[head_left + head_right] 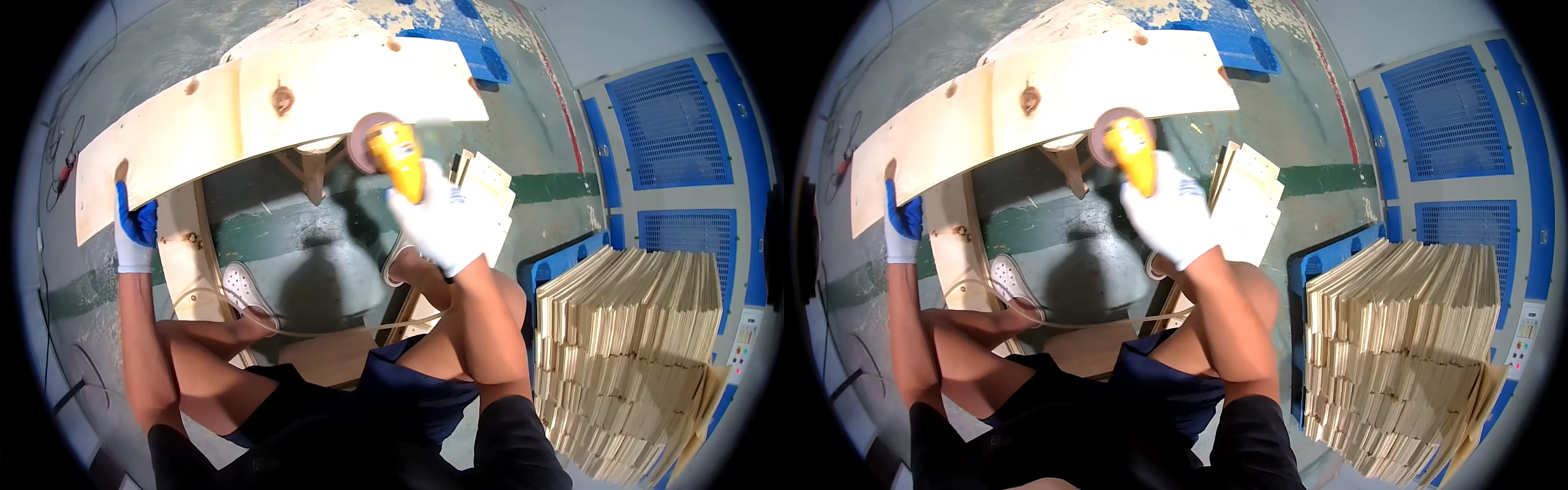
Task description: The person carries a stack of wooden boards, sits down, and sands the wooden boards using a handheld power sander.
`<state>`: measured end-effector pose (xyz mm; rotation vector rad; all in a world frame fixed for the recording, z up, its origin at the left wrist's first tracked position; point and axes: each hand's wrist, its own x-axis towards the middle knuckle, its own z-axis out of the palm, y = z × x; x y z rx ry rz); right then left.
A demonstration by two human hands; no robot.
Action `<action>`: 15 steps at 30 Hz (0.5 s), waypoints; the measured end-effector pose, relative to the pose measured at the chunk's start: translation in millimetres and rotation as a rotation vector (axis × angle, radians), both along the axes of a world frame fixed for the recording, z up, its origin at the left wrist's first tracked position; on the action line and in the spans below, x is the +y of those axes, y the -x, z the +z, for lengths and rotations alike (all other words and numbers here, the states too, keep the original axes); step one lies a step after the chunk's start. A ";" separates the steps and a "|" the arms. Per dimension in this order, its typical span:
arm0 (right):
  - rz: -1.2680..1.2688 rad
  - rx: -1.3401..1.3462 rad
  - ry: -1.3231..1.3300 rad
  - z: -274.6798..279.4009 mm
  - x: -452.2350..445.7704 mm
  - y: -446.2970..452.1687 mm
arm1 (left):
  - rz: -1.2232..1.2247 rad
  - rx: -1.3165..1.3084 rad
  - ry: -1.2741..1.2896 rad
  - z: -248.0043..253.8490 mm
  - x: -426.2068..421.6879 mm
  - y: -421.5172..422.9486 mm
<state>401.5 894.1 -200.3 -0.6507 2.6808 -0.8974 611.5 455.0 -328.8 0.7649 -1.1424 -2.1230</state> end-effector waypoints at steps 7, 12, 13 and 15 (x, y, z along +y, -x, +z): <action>-0.024 0.083 0.000 -7.6 -16.9 -4.6 | -0.068 -0.016 0.042 -28.0 16.5 -10.3; -0.292 0.333 -0.068 -30.0 34.1 44.9 | -0.073 -0.163 -0.059 3.0 31.9 -3.2; -0.343 0.349 -0.125 -37.7 46.6 52.6 | -0.162 -0.050 0.367 -41.9 18.6 -19.1; -0.360 0.046 0.218 -37.4 54.5 55.4 | -0.158 -0.070 0.378 -47.0 10.9 -19.1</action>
